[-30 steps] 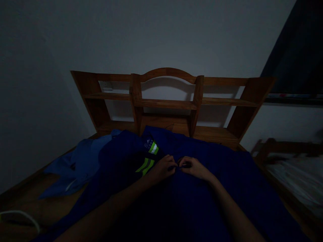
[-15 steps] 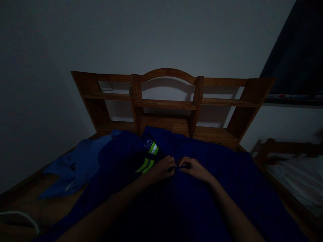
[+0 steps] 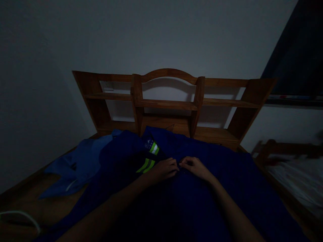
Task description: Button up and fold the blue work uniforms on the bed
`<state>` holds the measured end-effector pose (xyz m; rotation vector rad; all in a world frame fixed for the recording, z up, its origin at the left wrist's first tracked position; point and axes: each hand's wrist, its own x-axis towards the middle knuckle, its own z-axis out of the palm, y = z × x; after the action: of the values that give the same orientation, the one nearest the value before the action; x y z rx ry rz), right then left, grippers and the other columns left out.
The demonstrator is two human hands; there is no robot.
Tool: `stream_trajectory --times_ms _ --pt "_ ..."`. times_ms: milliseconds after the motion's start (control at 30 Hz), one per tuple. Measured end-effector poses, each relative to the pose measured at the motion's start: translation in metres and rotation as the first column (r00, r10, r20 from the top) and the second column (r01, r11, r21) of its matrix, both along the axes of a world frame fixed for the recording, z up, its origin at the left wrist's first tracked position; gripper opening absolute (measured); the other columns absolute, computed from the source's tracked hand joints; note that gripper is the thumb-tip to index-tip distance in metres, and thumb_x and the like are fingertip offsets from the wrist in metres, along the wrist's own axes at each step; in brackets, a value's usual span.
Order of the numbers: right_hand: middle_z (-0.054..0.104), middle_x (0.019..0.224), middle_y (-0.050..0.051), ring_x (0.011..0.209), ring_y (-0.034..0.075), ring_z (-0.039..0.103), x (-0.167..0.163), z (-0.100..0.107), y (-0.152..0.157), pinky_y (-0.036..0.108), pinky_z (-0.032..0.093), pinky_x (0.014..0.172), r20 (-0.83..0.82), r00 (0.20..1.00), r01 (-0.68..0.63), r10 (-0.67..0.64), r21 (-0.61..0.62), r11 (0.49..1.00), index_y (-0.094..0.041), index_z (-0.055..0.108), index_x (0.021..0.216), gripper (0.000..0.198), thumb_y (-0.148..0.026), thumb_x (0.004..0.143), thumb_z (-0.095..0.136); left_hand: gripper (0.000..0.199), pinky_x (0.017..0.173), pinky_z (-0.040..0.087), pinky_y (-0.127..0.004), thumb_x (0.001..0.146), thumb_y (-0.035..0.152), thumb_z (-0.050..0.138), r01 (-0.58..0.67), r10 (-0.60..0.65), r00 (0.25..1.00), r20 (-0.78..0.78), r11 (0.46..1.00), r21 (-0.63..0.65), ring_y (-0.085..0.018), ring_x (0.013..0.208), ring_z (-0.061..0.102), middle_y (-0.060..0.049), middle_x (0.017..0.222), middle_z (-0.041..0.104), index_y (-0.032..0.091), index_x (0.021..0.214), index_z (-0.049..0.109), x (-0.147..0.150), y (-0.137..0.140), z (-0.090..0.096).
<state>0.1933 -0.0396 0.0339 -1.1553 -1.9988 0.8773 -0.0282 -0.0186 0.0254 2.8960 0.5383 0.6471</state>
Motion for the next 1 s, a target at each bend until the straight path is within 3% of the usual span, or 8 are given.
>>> stream_trajectory --times_ms 267,533,900,1000 --pt "0.067 0.084 0.002 0.078 0.015 0.06 0.001 0.0 0.001 0.024 0.045 0.073 0.015 1.0 -0.002 0.002 0.014 1.0 -0.018 0.066 0.084 0.023 -0.036 0.084 0.052 0.022 0.081 0.041 -0.025 0.087 0.018 0.049 -0.035 0.036 0.999 0.022 0.998 -0.05 -0.015 0.096 0.052 -0.004 0.105 0.055 0.022 0.107 0.054 0.003 -0.009 0.009" --pt "0.067 0.084 0.002 0.08 0.015 0.061 0.001 0.001 0.0 0.025 0.045 0.074 0.002 1.0 -0.007 0.007 0.005 1.0 -0.018 0.067 0.084 0.024 -0.036 0.085 0.051 0.034 0.082 0.042 -0.025 0.087 0.013 0.044 0.002 -0.002 1.0 0.0 0.998 -0.055 -0.015 0.096 0.052 -0.002 0.102 0.059 0.026 0.117 0.051 0.005 -0.012 0.006" --pt "0.068 0.087 0.002 0.082 0.016 0.062 0.001 0.003 -0.002 0.025 0.045 0.075 -0.009 1.0 -0.009 0.008 -0.002 1.0 -0.018 0.067 0.084 0.023 -0.035 0.084 0.051 0.022 0.079 0.041 -0.023 0.091 0.017 0.04 0.005 -0.006 1.0 -0.018 0.999 -0.051 -0.014 0.092 0.054 -0.002 0.096 0.06 0.025 0.106 0.056 0.002 -0.008 0.007" --pt "0.068 0.087 0.002 0.082 0.016 0.061 0.001 0.004 -0.003 0.025 0.045 0.075 -0.006 1.0 -0.005 0.005 -0.009 1.0 -0.018 0.067 0.085 0.024 -0.036 0.084 0.052 0.023 0.077 0.041 -0.023 0.09 0.021 0.045 -0.027 0.026 0.999 -0.033 0.999 -0.041 -0.014 0.09 0.054 -0.001 0.094 0.059 0.027 0.111 0.054 0.0 -0.007 0.006"
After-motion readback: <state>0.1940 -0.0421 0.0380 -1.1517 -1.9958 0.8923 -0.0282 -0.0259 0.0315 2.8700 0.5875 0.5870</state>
